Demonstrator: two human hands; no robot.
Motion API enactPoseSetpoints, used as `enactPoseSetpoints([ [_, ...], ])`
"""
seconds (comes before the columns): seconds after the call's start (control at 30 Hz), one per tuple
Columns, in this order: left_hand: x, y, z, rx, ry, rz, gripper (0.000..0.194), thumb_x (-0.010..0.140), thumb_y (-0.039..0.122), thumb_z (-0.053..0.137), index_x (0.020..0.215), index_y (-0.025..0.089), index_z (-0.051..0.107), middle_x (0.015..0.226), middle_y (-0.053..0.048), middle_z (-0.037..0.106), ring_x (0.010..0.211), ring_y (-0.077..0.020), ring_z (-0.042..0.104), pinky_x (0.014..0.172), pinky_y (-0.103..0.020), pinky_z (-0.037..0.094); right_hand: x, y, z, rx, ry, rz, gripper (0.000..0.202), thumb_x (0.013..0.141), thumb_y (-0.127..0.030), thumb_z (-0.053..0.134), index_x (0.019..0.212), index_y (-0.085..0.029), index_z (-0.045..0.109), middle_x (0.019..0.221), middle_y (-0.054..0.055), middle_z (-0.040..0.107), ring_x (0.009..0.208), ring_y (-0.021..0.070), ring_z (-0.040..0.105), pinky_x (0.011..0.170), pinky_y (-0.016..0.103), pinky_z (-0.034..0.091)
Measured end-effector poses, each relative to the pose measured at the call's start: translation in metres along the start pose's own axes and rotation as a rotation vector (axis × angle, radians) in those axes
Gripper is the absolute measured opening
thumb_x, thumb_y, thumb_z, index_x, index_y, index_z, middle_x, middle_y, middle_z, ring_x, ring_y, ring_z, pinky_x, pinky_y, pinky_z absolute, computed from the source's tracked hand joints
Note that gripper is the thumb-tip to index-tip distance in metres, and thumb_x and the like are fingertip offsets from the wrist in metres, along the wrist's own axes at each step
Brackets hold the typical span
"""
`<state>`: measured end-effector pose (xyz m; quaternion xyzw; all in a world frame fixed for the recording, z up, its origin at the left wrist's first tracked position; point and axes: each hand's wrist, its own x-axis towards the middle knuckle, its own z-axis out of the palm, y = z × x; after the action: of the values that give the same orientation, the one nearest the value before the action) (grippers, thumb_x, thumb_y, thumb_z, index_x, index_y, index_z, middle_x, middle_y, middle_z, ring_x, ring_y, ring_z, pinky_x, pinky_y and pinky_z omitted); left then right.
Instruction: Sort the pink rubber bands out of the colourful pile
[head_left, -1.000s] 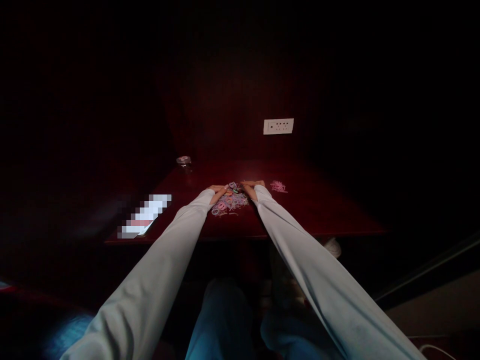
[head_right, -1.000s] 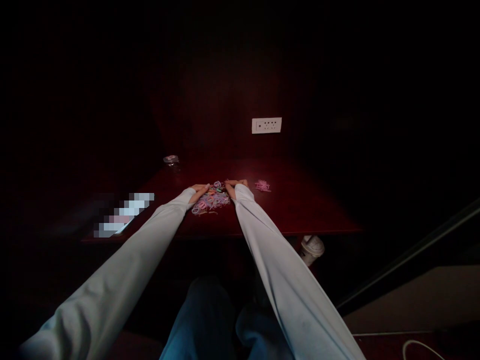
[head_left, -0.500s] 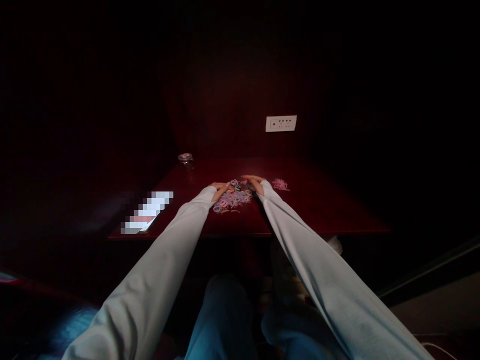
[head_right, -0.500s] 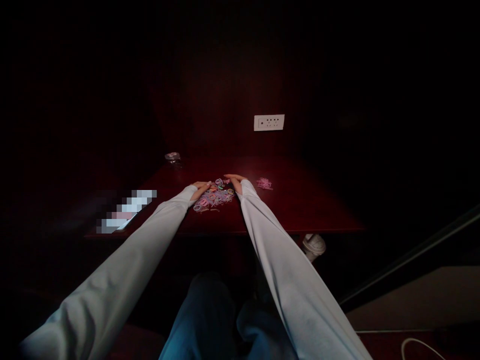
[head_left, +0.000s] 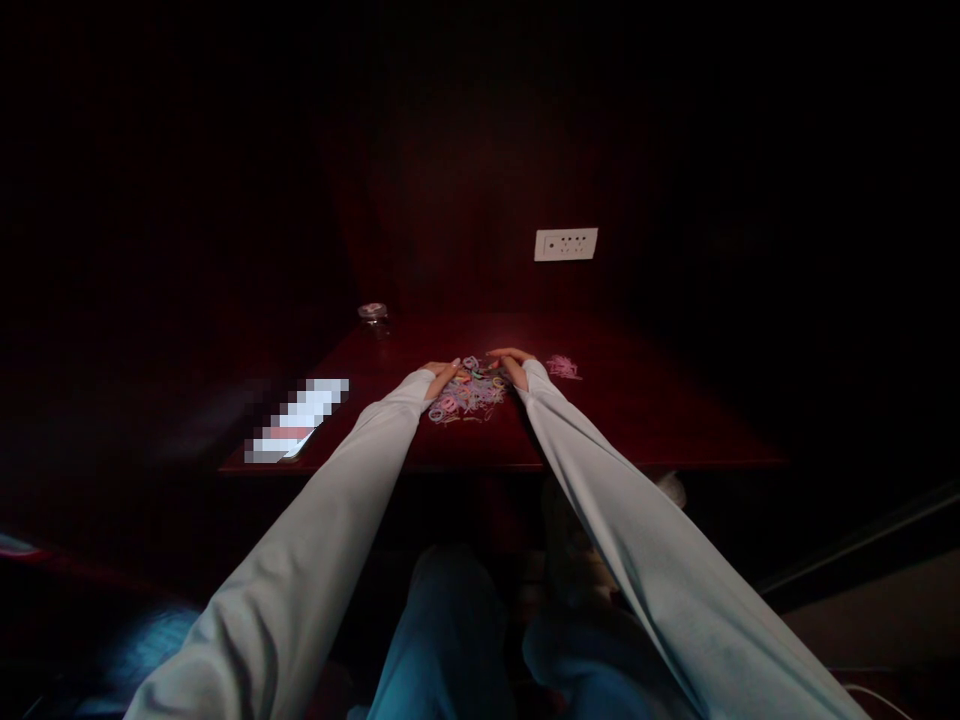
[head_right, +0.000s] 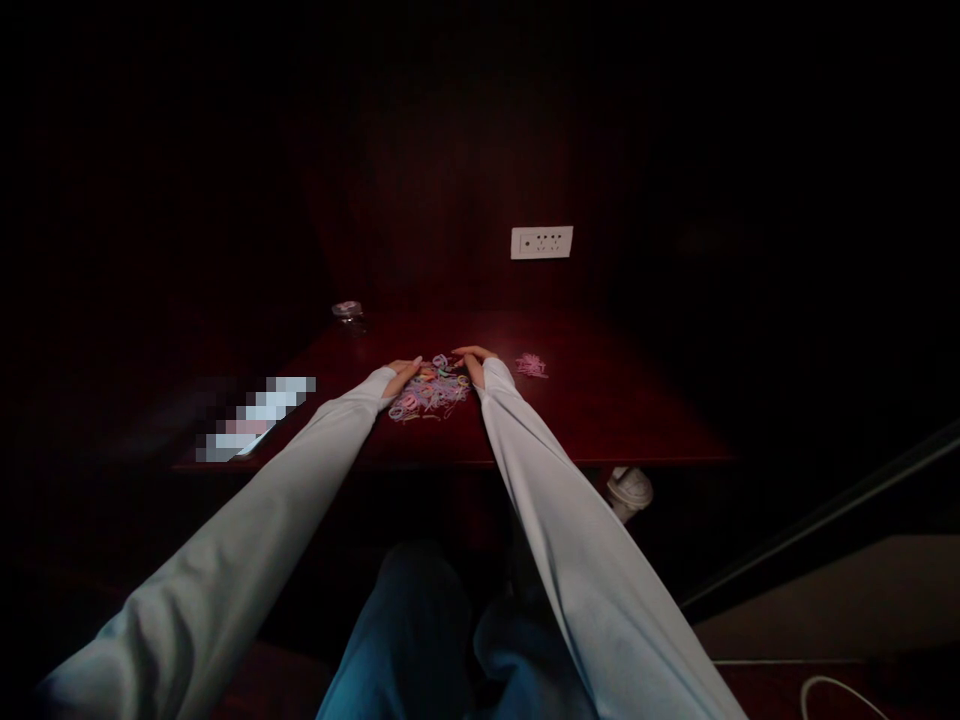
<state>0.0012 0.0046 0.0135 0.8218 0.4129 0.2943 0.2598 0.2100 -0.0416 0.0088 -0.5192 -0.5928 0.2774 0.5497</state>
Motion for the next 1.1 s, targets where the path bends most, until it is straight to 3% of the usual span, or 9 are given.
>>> enactPoseSetpoints([
  [0.1, -0.001, -0.001, -0.001, -0.003, 0.024, -0.004, 0.087, 0.082, 0.086, 0.022, 0.089, 0.024, 0.082, 0.118, -0.006, 0.076, 0.119, -0.0301, 0.065, 0.105, -0.032, 0.049, -0.003, -0.004, -0.001, -0.089, 0.0, 0.001, 0.035, 0.091, -0.037, 0.047, 0.103, -0.019, 0.075, 0.095, 0.005, 0.076, 0.087, 0.0187, 0.068, 0.085, 0.033, 0.052],
  [0.23, -0.002, -0.001, -0.002, -0.01, -0.02, 0.021, 0.085, 0.082, 0.085, 0.024, 0.09, 0.023, 0.082, 0.118, -0.006, 0.076, 0.121, -0.0293, 0.064, 0.107, -0.033, 0.047, -0.011, -0.011, -0.004, -0.389, 0.112, 0.011, 0.032, 0.091, -0.034, 0.049, 0.103, -0.026, 0.078, 0.114, 0.003, 0.074, 0.114, 0.0241, 0.058, 0.105, 0.042, 0.042],
  [0.33, -0.001, -0.002, -0.002, -0.017, -0.019, 0.019, 0.089, 0.08, 0.088, 0.022, 0.089, 0.023, 0.083, 0.119, -0.007, 0.076, 0.119, -0.0295, 0.065, 0.108, -0.034, 0.047, -0.016, -0.016, -0.001, -0.519, 0.135, 0.038, 0.037, 0.092, -0.033, 0.047, 0.115, -0.028, 0.076, 0.124, 0.003, 0.071, 0.12, 0.0255, 0.052, 0.108, 0.044, 0.037],
  [0.4, 0.0, -0.003, -0.001, -0.031, -0.007, 0.016, 0.09, 0.079, 0.088, 0.022, 0.087, 0.023, 0.083, 0.118, -0.008, 0.076, 0.118, -0.0299, 0.066, 0.107, -0.034, 0.047, -0.017, -0.02, 0.003, -0.596, 0.092, 0.013, 0.04, 0.093, -0.033, 0.049, 0.125, -0.027, 0.072, 0.131, 0.003, 0.068, 0.12, 0.0256, 0.049, 0.107, 0.043, 0.035],
  [0.53, 0.002, -0.006, -0.001, -0.056, 0.011, -0.008, 0.087, 0.079, 0.088, 0.025, 0.085, 0.023, 0.083, 0.112, -0.008, 0.078, 0.117, -0.0306, 0.066, 0.104, -0.034, 0.05, -0.016, -0.023, 0.015, -0.724, -0.14, -0.15, 0.045, 0.093, -0.035, 0.056, 0.137, -0.032, 0.062, 0.145, -0.003, 0.059, 0.12, 0.0245, 0.046, 0.106, 0.041, 0.034],
  [0.6, 0.003, -0.008, 0.0, -0.057, 0.019, -0.015, 0.086, 0.078, 0.088, 0.028, 0.086, 0.023, 0.083, 0.113, -0.008, 0.078, 0.117, -0.0311, 0.066, 0.104, -0.034, 0.05, -0.015, -0.022, 0.018, -0.761, -0.197, -0.197, 0.046, 0.094, -0.038, 0.057, 0.14, -0.034, 0.06, 0.149, -0.005, 0.056, 0.121, 0.0243, 0.044, 0.107, 0.041, 0.032],
  [0.87, 0.007, -0.018, 0.004, -0.1, 0.013, 0.018, 0.089, 0.081, 0.089, 0.024, 0.087, 0.021, 0.082, 0.106, -0.011, 0.079, 0.112, -0.0293, 0.069, 0.106, -0.036, 0.048, -0.016, -0.02, 0.019, -0.773, -0.171, -0.135, 0.041, 0.098, -0.054, 0.05, 0.133, -0.04, 0.065, 0.146, -0.007, 0.058, 0.126, 0.0252, 0.042, 0.112, 0.044, 0.031],
  [1.1, 0.007, -0.017, 0.005, -0.112, 0.012, 0.009, 0.09, 0.08, 0.09, 0.023, 0.09, 0.022, 0.082, 0.113, -0.01, 0.077, 0.115, -0.0284, 0.068, 0.107, -0.034, 0.047, -0.018, -0.022, 0.018, -0.725, -0.185, -0.091, 0.038, 0.096, -0.053, 0.055, 0.13, -0.042, 0.067, 0.138, -0.007, 0.064, 0.128, 0.0245, 0.04, 0.114, 0.041, 0.03],
])
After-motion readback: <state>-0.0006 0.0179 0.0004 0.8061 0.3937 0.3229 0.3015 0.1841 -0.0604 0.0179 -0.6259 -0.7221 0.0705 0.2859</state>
